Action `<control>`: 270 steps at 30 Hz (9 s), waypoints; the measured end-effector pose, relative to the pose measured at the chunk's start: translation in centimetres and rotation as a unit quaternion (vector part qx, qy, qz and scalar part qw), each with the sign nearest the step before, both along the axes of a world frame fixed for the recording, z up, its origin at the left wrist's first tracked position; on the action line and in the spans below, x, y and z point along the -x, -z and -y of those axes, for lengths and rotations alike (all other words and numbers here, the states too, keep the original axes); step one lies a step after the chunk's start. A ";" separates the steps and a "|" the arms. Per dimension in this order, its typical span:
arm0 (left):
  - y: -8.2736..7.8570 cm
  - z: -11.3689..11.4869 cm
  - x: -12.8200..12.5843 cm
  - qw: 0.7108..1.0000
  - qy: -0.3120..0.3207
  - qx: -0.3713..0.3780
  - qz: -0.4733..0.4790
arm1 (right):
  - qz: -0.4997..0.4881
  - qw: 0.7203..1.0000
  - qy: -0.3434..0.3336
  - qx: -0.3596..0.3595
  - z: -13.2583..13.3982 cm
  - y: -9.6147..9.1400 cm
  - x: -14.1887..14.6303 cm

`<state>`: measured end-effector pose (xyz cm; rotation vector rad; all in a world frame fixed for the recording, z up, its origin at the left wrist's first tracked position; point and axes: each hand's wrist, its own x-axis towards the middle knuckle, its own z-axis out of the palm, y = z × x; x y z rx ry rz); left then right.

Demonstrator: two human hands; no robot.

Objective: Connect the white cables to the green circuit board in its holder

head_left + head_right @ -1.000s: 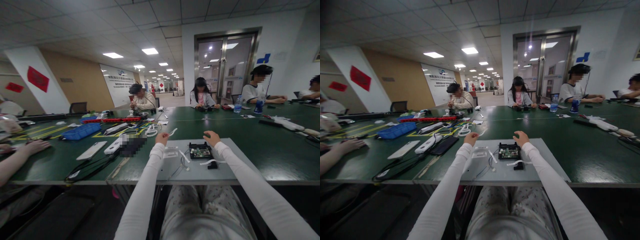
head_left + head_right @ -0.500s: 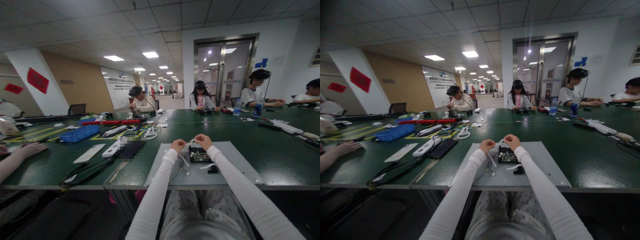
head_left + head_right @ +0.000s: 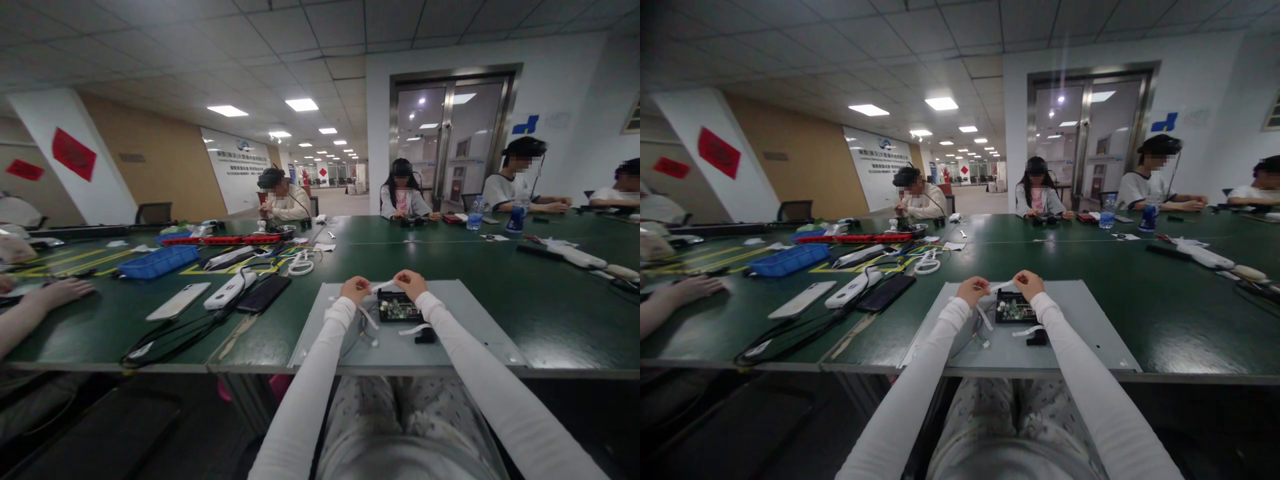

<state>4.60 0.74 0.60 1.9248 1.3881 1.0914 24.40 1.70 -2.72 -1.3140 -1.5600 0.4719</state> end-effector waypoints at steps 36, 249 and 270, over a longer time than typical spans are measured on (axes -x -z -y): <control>0.7 1.1 -0.8 0.943 0.040 -0.110 -0.311 | 0.269 0.949 0.048 0.160 -3.1 -0.6 1.3; 2.9 18.5 -5.8 0.920 0.073 -0.189 -0.335 | 0.420 0.897 -0.112 -0.083 19.6 -0.1 -6.0; 1.7 15.1 10.9 0.903 -0.206 -0.342 -0.159 | 0.440 0.888 -0.120 -0.059 17.6 1.3 -6.9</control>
